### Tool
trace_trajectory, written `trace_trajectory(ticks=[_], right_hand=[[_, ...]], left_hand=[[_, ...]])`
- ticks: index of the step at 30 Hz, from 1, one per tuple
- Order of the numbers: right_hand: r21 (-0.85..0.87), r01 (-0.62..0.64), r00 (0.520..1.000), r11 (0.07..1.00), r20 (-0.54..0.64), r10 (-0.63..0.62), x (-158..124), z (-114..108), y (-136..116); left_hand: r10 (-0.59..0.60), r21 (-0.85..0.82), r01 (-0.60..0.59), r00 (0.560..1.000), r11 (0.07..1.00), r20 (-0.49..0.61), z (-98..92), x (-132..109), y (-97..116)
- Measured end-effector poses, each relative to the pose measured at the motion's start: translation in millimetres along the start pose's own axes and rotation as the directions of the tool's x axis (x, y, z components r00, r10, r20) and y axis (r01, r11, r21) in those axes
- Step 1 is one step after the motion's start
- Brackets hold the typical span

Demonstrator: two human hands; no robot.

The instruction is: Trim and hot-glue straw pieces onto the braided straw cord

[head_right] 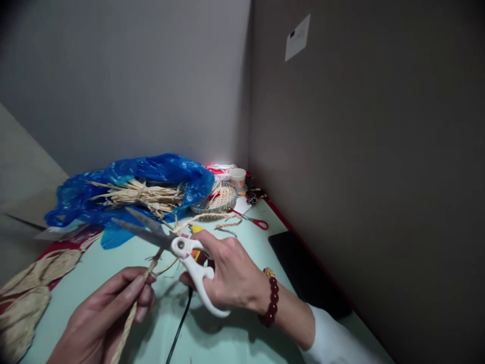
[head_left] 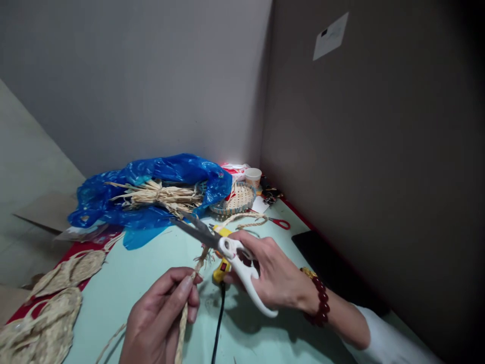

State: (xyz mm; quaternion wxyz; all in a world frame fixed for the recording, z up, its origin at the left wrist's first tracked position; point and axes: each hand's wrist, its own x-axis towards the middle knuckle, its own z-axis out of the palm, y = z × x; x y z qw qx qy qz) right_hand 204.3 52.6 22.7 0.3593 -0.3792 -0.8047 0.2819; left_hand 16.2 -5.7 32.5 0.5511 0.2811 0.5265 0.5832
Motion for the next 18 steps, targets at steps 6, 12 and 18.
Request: trace_trajectory(ticks=[6, 12, 18], right_hand=[[-0.491, 0.280, 0.959, 0.825, 0.100, -0.266, -6.9, 13.3, 15.5], [-0.681, 0.338, 0.903, 0.649, 0.040, -0.428, -4.8, 12.0, 21.3], [-0.738, 0.308, 0.900, 0.600, 0.021, -0.436, -5.0, 7.6, 21.5]], left_hand=[[0.105, -0.182, -0.121, 0.990, 0.976, -0.095, -13.4, 10.0, 4.6], [0.094, -0.171, -0.124, 0.981, 0.977, -0.172, -15.2, 6.7, 4.1], [0.024, -0.201, -0.076, 0.968, 0.977, -0.251, -6.3, 1.1, 6.0]])
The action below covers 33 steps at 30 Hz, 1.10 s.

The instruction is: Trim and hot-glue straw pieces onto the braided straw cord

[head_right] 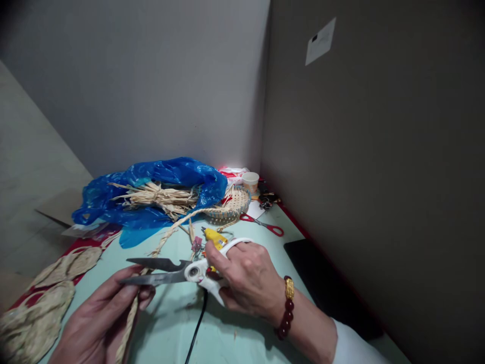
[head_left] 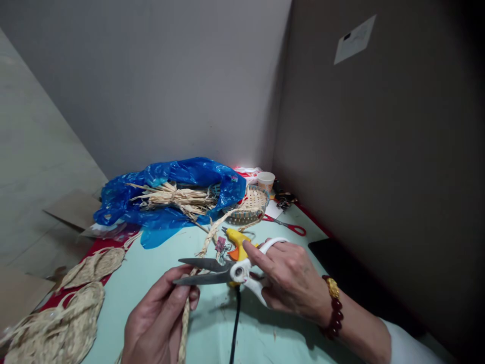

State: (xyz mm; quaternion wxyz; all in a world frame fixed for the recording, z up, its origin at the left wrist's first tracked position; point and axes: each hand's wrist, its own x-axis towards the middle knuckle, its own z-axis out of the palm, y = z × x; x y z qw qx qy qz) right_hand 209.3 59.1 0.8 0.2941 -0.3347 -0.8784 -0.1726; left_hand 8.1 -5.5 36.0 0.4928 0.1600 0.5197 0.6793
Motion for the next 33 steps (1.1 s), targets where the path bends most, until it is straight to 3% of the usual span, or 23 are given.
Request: trace_trajectory(ticks=[10, 18, 25, 33], right_hand=[[0.011, -0.032, 0.999, 0.999, -0.009, 0.032, -0.1, 2.4, 2.1], [-0.038, -0.005, 1.000, 0.999, -0.016, 0.004, -0.5, -0.7, 5.1], [-0.064, 0.019, 0.995, 0.998, -0.092, -0.025, 1.3, -5.4, 5.4], [-0.047, 0.018, 0.998, 0.999, -0.064, -0.020, -0.4, -4.9, 8.3]], left_hand=[[-0.106, 0.005, 0.106, 0.992, 0.994, 0.066, 0.1, -2.7, 1.2], [-0.037, -0.007, 0.037, 0.999, 0.999, 0.029, -1.6, -3.4, -1.2], [-0.045, 0.022, 0.043, 0.995, 0.999, 0.087, 0.0, -3.6, 1.5], [-0.067, 0.048, 0.063, 0.995, 0.997, 0.076, 3.5, -6.3, 4.1]])
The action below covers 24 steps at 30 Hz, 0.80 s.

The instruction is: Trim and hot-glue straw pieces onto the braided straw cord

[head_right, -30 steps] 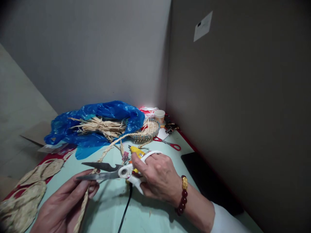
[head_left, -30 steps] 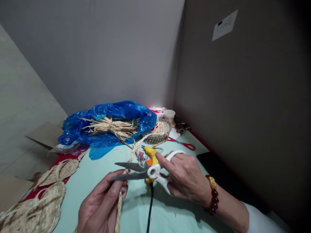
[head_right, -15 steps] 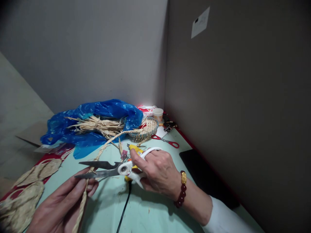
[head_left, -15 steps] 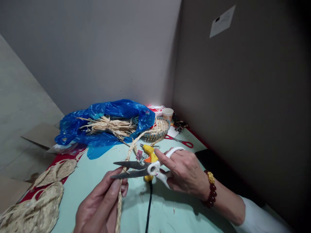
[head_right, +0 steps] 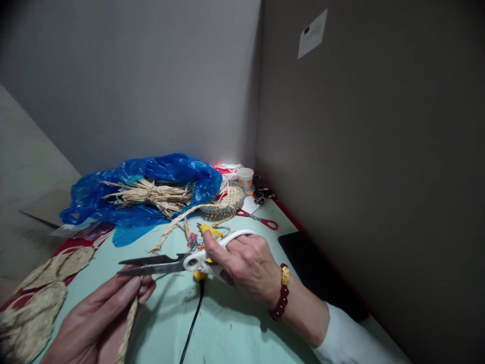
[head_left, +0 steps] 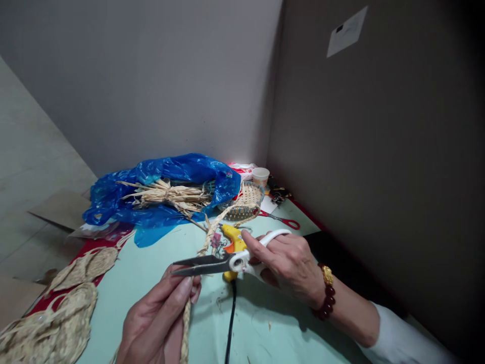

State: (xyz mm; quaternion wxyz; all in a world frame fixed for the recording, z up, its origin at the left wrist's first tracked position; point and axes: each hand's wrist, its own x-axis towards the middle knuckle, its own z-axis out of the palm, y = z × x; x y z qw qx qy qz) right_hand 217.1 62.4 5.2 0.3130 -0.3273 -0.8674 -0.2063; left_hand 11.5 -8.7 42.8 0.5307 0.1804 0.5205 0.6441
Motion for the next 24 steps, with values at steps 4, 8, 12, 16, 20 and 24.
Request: trace_trajectory(ticks=[4, 8, 12, 16, 20, 24], right_hand=[[0.033, -0.029, 1.000, 0.999, -0.004, 0.029, -0.1, 2.8, 0.4], [0.184, -0.192, 0.981, 0.964, 0.011, 0.193, -2.5, 8.9, 0.6], [0.204, -0.241, 0.970, 0.949, 0.003, 0.245, -2.1, 9.0, 1.7], [0.120, -0.083, 0.996, 0.989, -0.007, 0.084, 0.0, 6.5, 3.3], [0.031, 0.002, 1.000, 1.000, -0.006, -0.001, -0.7, 6.6, 4.9], [0.030, 0.013, 0.999, 0.999, -0.041, -0.012, -2.1, 6.5, 5.8]], left_hand=[[0.049, 0.012, -0.049, 0.999, 0.999, -0.019, 3.2, -1.5, -1.0], [0.035, -0.005, -0.036, 0.998, 0.999, -0.048, 2.9, -1.4, -2.3], [0.020, -0.034, -0.022, 0.998, 0.999, -0.058, 0.5, 1.3, -0.9], [0.025, -0.073, -0.028, 0.999, 0.997, -0.039, -8.2, 8.0, 0.6], [-0.037, -0.097, 0.039, 0.999, 0.995, 0.025, -18.6, 14.2, 0.9], [-0.074, -0.112, 0.074, 0.997, 0.991, 0.000, -19.5, 15.5, 0.1]])
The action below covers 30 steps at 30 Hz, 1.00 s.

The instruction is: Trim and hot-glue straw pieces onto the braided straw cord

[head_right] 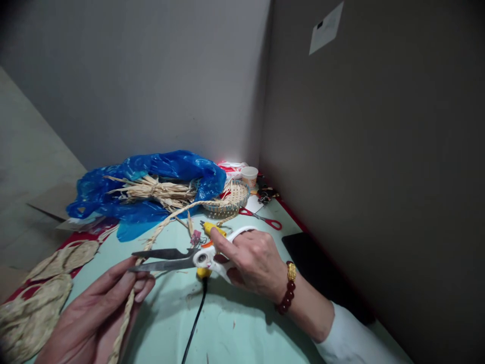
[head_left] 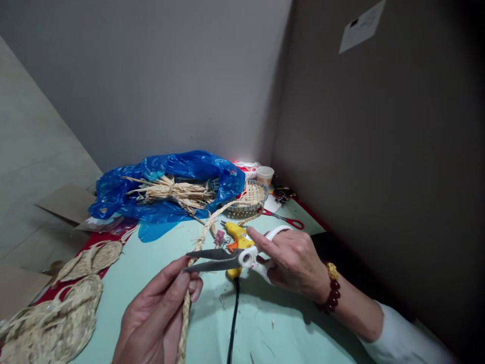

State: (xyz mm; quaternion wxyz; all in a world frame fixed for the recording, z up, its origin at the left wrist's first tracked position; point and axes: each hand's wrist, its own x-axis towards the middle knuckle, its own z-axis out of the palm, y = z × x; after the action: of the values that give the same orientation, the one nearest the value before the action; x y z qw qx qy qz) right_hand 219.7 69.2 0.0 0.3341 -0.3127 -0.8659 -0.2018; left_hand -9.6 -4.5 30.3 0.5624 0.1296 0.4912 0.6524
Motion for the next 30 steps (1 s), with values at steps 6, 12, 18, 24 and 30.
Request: trace_trajectory(ticks=[6, 12, 18, 24, 30], right_hand=[[-0.016, 0.010, 1.000, 1.000, -0.029, -0.010, 0.5, -1.9, -0.1], [-0.043, -0.002, 1.000, 0.999, -0.027, 0.001, 0.9, -4.2, 2.3], [0.042, -0.057, 0.997, 0.997, -0.042, 0.059, -2.6, 3.5, 0.4], [0.621, -0.580, 0.813, 0.527, 0.397, 0.426, 14.3, -9.0, -1.7], [0.594, -0.770, 0.630, -0.234, 0.766, -0.127, 18.8, -29.7, -0.3]], left_hand=[[-0.025, 0.024, 0.025, 0.999, 0.999, 0.032, 2.4, -0.8, -1.5], [-0.071, 0.027, 0.069, 0.994, 0.997, 0.084, 8.0, -8.8, 1.6], [-0.080, 0.066, 0.071, 0.987, 0.995, 0.140, 6.1, -5.2, 0.3], [0.001, 0.074, -0.007, 0.997, 0.997, 0.079, 5.8, -3.6, 1.6], [0.085, 0.040, -0.088, 0.994, 0.995, 0.072, 2.5, 0.3, 6.5]])
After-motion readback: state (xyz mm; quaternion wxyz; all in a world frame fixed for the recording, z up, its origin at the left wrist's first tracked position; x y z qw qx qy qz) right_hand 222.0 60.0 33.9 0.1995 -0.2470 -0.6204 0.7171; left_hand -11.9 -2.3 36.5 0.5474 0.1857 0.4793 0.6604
